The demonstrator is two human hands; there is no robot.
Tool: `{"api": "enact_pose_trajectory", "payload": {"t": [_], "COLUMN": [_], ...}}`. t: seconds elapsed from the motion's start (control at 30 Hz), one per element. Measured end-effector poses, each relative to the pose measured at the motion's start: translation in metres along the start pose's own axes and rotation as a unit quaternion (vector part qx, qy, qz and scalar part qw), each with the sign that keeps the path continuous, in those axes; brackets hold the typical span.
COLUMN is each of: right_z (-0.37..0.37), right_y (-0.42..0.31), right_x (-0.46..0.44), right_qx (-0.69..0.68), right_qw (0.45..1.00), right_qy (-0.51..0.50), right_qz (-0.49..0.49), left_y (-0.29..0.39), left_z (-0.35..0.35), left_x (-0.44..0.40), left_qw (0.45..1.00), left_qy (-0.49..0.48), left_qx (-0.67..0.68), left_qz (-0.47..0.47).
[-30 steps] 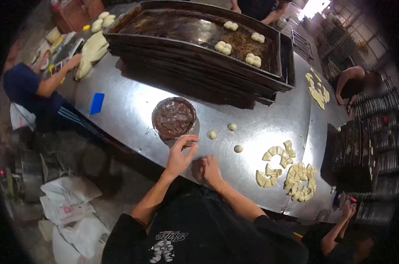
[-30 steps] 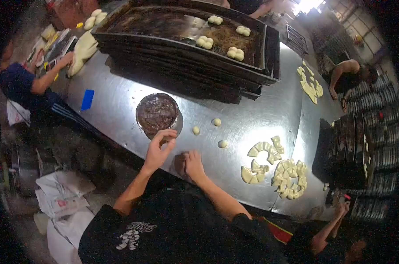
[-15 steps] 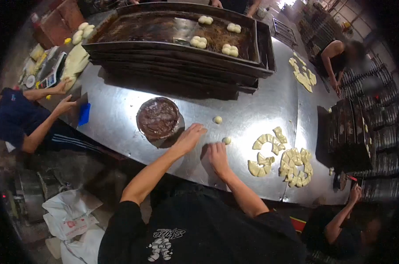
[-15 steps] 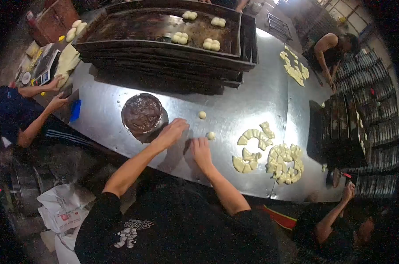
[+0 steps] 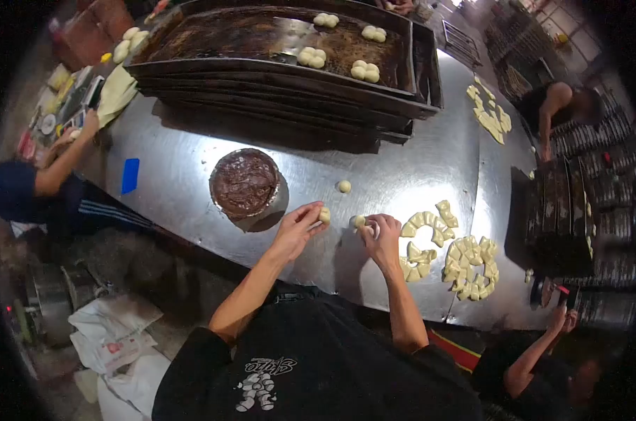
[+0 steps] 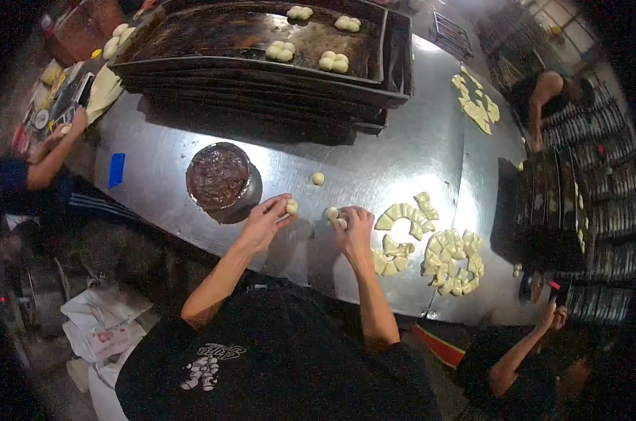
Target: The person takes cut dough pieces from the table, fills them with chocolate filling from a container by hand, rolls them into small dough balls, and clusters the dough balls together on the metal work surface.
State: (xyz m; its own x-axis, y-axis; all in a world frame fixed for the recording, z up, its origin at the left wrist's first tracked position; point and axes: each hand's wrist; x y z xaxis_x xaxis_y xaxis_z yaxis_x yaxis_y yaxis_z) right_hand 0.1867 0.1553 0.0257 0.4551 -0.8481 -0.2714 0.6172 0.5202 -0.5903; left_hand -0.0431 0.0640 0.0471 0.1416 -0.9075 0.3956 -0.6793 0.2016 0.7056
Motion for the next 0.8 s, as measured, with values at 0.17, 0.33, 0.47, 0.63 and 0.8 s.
{"api": "enact_pose_trajectory", "payload": {"t": [0.17,0.33,0.47,0.63,0.8], "right_z": [0.018,-0.019,-0.033,-0.052,-0.075], "right_y": [-0.106,-0.112,-0.130,-0.151,-0.176], "right_x": [-0.035,-0.032,-0.029,-0.039,-0.091], "right_qx": [-0.564,-0.603,-0.713,-0.657,-0.400], "right_qw": [0.775,0.728,0.544,0.523,0.808], "right_qy": [-0.178,-0.210,-0.253,-0.375,-0.431], "right_qz": [-0.224,-0.249,-0.363,-0.392,-0.050], "left_y": [0.000,0.018,0.014,-0.003,0.019], "left_z": [-0.016,-0.008,0.021,0.059,0.072], "left_x": [0.013,0.045,0.062,0.088,0.113], "left_qw": [0.980,0.946,0.938,0.923,0.910], "left_qy": [0.003,0.114,0.152,0.218,0.258], "left_qx": [-0.135,-0.201,-0.180,-0.276,-0.252], "left_qz": [-0.148,-0.226,-0.253,-0.157,-0.204]}}
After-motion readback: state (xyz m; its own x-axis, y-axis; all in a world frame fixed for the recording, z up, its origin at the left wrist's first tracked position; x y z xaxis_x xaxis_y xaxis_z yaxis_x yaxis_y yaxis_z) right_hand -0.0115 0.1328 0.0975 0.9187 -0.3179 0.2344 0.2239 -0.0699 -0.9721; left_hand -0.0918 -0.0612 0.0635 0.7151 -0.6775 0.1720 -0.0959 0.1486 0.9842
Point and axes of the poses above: each hand's wrist, its own x-axis away from the middle knuckle, its own z-axis out of the back of the hand, y = z × x, and after that the axes turned 2 degrees about -x, right-handed
